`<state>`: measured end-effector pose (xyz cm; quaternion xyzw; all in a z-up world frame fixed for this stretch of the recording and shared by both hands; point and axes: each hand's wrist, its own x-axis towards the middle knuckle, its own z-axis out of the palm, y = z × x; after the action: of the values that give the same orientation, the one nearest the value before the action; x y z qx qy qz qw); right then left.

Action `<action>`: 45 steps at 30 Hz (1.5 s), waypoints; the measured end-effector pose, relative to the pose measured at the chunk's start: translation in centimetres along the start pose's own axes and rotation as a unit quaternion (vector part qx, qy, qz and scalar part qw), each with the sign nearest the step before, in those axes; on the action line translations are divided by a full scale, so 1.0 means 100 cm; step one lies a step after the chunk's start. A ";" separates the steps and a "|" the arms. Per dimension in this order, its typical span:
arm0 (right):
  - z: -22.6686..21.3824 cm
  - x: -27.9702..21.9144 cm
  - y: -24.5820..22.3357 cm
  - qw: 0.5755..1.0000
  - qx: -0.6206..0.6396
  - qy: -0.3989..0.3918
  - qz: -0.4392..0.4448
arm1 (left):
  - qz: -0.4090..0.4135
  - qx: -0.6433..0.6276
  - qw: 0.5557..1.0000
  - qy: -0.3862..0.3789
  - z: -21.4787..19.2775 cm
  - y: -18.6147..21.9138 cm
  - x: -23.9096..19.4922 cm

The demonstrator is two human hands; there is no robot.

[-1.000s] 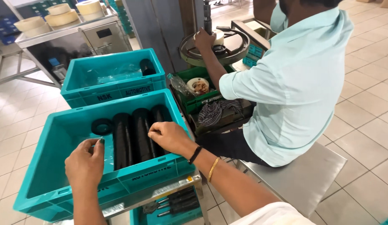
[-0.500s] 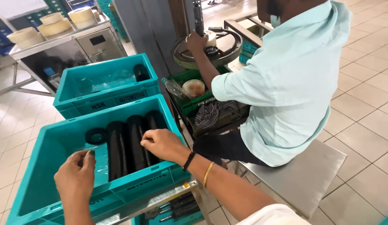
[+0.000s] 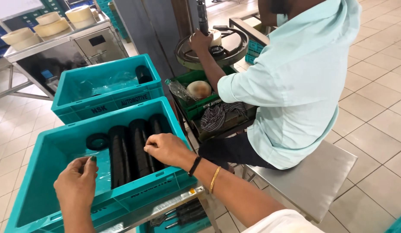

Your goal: Operate a CNC lathe, clean components with an air nozzle, use a digital measuring machine, and assist in pressing metal rings onto fixtures in a factory.

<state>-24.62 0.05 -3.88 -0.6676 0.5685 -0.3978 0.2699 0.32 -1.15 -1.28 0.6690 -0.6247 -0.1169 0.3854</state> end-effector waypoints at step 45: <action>0.000 0.000 0.000 1.000 0.005 -0.002 0.000 | -0.027 -0.045 0.998 -0.016 -0.001 0.003 0.002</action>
<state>-24.62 0.06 -3.90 -0.6671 0.5657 -0.3993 0.2748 0.25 -1.30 -0.92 0.6658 -0.6062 -0.1662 0.4020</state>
